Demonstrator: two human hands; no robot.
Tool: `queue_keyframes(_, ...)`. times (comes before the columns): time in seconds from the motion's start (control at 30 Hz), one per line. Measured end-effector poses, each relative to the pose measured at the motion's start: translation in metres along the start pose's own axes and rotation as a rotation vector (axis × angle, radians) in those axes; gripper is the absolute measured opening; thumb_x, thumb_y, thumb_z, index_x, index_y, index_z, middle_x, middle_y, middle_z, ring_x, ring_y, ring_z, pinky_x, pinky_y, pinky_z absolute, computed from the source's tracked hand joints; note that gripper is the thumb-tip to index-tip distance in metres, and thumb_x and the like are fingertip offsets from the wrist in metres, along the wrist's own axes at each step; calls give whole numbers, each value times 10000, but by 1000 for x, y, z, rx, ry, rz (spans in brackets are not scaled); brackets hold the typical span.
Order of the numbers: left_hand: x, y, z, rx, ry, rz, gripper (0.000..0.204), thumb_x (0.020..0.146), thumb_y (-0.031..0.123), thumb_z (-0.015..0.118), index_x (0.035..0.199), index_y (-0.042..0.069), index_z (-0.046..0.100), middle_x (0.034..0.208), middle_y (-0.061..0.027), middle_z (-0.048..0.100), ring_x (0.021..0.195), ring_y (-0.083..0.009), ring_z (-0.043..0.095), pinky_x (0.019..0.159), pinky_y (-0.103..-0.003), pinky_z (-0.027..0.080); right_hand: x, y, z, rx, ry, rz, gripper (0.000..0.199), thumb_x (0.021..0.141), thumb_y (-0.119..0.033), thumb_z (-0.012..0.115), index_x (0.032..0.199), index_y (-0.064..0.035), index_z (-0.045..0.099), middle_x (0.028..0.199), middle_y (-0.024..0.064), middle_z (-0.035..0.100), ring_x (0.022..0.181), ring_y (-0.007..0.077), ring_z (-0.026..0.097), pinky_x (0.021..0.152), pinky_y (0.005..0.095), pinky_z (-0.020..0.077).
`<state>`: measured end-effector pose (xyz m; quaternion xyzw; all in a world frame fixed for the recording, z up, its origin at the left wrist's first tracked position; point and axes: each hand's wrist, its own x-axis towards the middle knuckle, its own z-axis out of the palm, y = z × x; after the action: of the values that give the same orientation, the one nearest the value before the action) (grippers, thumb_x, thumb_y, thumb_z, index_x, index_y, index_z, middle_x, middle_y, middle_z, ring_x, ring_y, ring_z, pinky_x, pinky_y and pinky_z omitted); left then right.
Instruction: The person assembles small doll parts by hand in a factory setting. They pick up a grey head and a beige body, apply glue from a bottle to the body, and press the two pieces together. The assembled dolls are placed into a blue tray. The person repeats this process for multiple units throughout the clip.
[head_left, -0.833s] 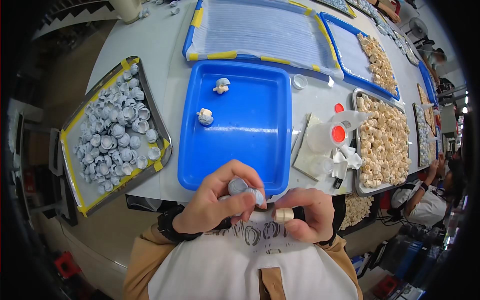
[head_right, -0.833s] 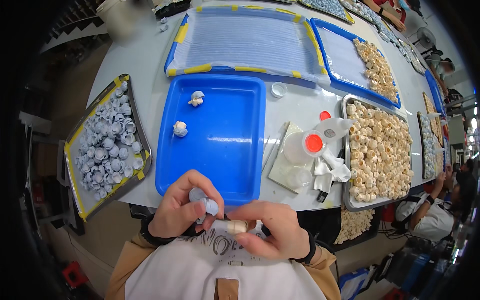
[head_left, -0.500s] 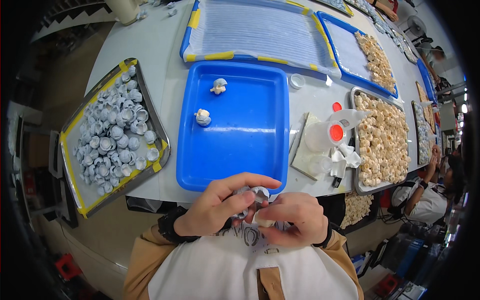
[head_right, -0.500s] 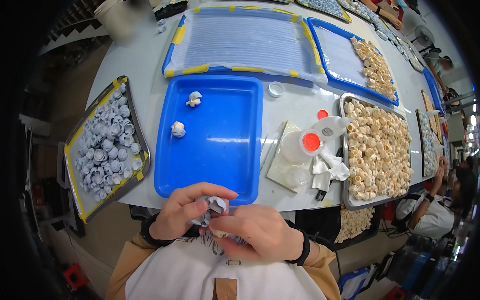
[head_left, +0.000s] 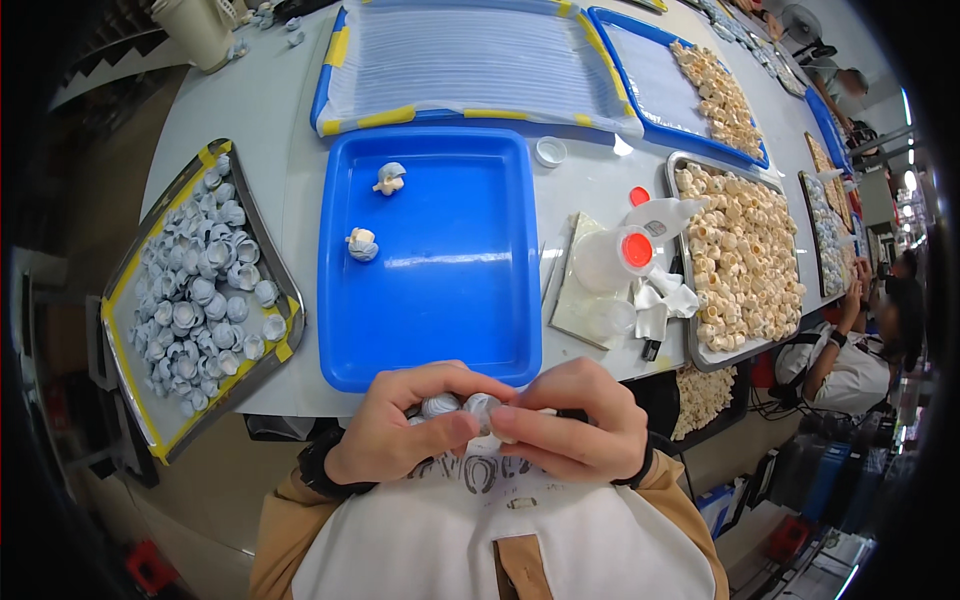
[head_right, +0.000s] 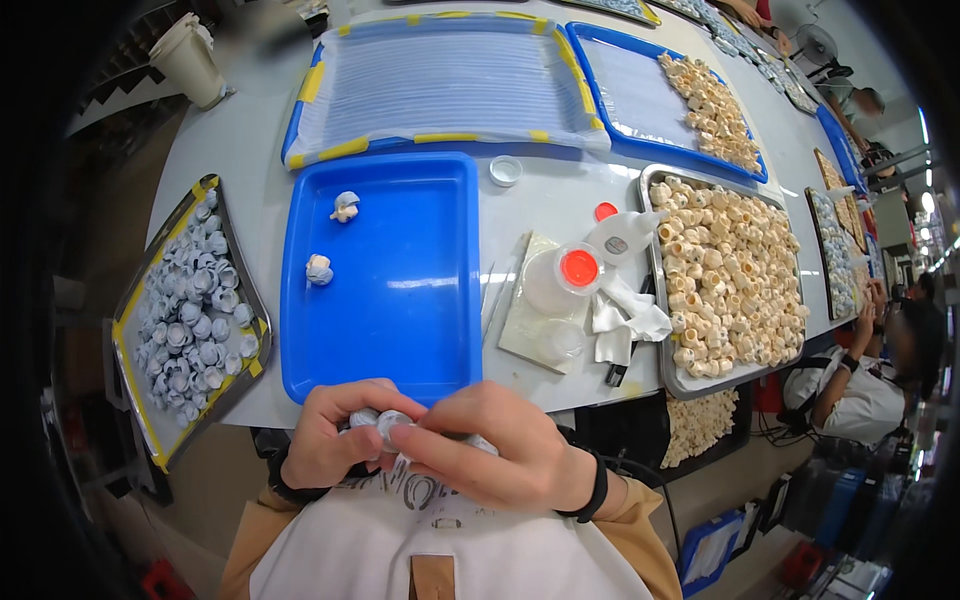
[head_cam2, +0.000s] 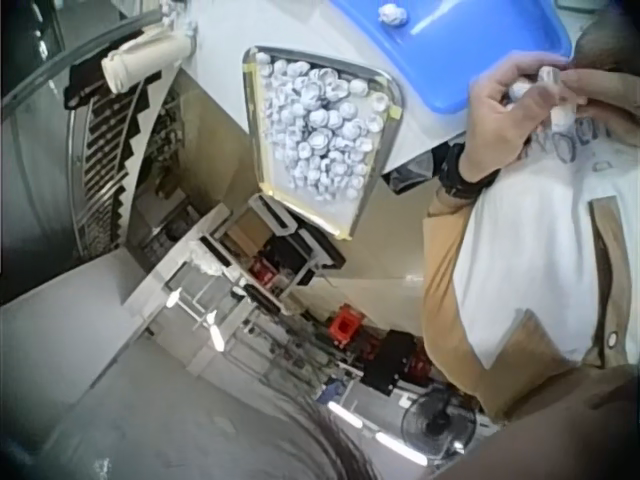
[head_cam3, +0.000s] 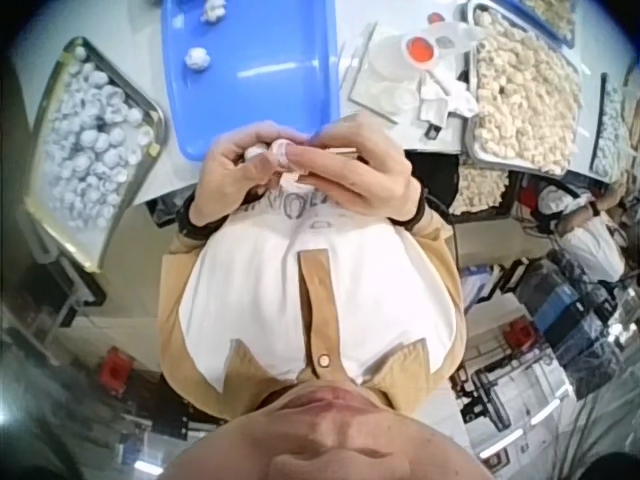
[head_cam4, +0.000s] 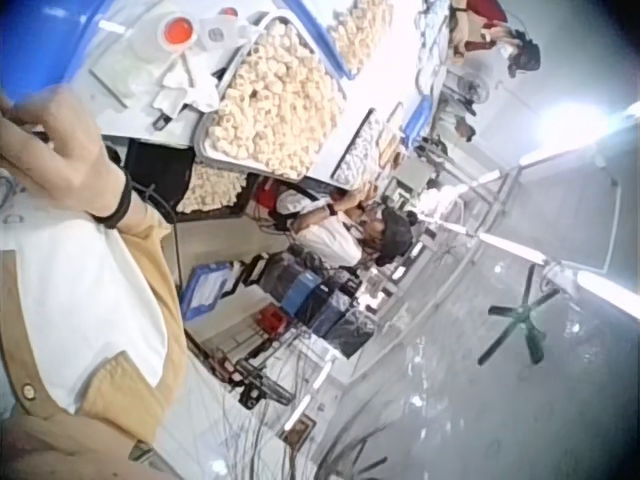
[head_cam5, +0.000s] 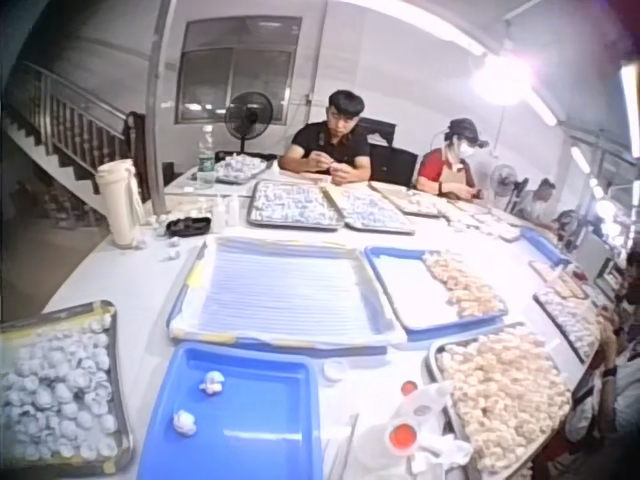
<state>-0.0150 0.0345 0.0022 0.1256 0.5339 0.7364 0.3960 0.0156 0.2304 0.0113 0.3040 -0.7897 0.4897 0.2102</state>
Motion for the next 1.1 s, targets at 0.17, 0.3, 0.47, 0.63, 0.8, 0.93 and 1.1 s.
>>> queue_keyframes(0.17,0,2,-1,-94,7,-26,353,868,244,552,1116,-8,539,828,-49,602,617,-53,533,533,-173,412,-3,-21,-50,-347,118,361,347,583,56,679,922,-3,635,803,112,568,651,183,556,550,253,443)
queue_keyframes(0.3,0,-4,3,-188,43,77,350,884,253,525,1101,-22,519,840,-89,607,594,-60,535,503,-177,408,-11,-7,-54,-521,168,594,262,635,29,661,891,-4,612,813,110,567,711,216,555,626,287,436)
queue_keyframes(0.47,-2,-15,-7,-199,6,167,314,897,241,492,1061,-24,528,831,-116,605,588,-61,529,496,-182,403,-15,8,-49,-603,139,617,221,653,-3,671,863,-12,603,809,111,563,737,247,538,645,318,430)
queue_keyframes(0.63,-1,-7,-3,-221,29,154,306,879,155,470,1122,-26,507,843,-104,602,618,-61,529,512,-184,408,-13,11,-49,-640,110,552,229,646,-14,682,860,-17,602,804,105,560,754,256,526,650,327,421)
queue_keyframes(0.8,-3,-4,-3,-160,-8,98,350,848,131,501,1159,-29,481,854,-98,600,638,-59,533,531,-181,413,-14,12,-51,-622,93,531,227,637,-22,689,846,-19,599,795,101,558,747,259,516,642,328,411)
queue_keyframes(0.93,-1,-5,-3,-133,-34,114,385,845,160,543,1172,-23,457,864,-103,597,643,-62,533,546,-184,416,-19,10,-55,-644,87,533,224,627,-23,694,827,-19,594,779,98,557,731,258,510,639,328,405)
queue_keyframes(1.1,0,-5,-1,-225,-25,135,382,844,174,557,1149,-18,429,893,-118,589,662,-81,536,595,-203,428,-24,9,-55,-620,119,535,228,618,-13,696,820,-17,589,772,94,557,725,255,507,640,321,403)
